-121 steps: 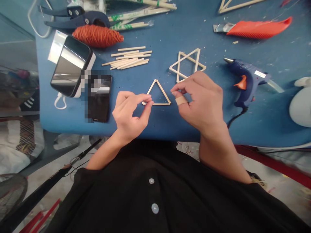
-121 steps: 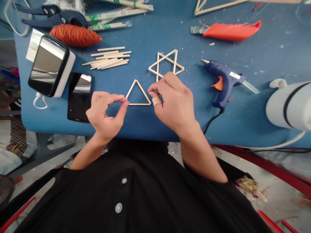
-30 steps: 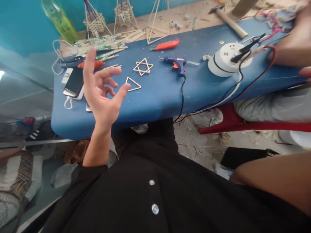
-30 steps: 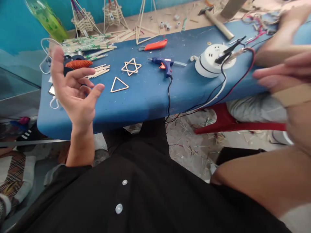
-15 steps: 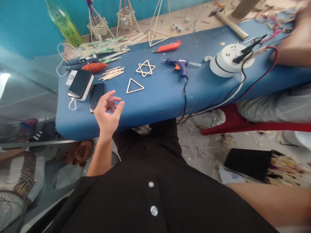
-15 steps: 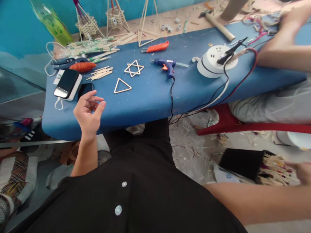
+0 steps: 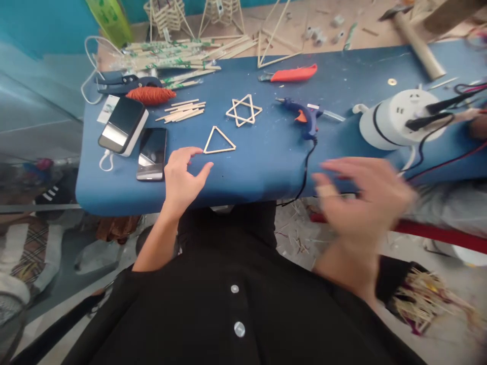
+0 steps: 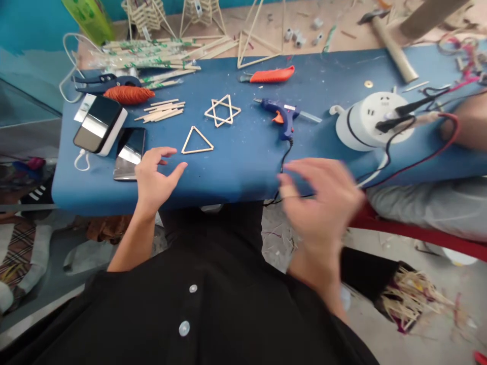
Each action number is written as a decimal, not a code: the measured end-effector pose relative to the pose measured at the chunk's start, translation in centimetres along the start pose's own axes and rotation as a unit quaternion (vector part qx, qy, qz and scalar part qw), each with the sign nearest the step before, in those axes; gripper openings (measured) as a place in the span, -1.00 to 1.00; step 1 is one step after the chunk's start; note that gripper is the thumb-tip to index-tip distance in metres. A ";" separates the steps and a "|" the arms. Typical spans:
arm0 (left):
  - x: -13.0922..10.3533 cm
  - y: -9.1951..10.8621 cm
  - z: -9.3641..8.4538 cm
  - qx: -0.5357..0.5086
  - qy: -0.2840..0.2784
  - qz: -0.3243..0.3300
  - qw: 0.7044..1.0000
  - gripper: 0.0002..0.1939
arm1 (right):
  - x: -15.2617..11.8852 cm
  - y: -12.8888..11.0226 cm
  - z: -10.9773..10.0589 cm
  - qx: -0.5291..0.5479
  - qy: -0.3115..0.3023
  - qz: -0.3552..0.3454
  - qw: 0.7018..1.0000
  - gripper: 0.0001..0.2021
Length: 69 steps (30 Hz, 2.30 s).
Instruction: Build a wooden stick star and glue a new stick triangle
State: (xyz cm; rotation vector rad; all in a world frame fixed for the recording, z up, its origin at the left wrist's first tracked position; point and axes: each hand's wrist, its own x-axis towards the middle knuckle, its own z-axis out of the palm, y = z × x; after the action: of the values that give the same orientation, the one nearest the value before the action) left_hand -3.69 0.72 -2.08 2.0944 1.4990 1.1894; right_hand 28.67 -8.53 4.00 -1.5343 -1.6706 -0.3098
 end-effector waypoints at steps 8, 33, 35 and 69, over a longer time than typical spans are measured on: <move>1.7 -1.1 2.3 0.059 -0.075 -0.001 0.995 -0.56 | 2.7 -2.0 14.3 0.180 -0.205 0.039 0.961 -0.75; 2.3 0.6 2.7 0.097 -0.103 0.025 0.990 -0.71 | 2.9 -2.2 16.3 0.153 -0.238 -0.021 0.959 -0.65; 2.3 0.7 2.7 0.103 -0.105 0.026 0.989 -0.70 | 2.9 -2.1 16.2 0.155 -0.247 -0.016 0.956 -0.64; 0.0 -0.1 0.8 0.054 0.080 0.156 0.983 -0.59 | 6.6 -2.1 16.8 0.141 -0.327 -0.124 0.926 -0.66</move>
State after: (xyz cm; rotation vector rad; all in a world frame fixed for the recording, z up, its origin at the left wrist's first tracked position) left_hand -3.09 0.96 -2.62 2.4246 1.3622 1.4469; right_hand 20.64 6.88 -1.27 -1.2757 -2.3130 0.3517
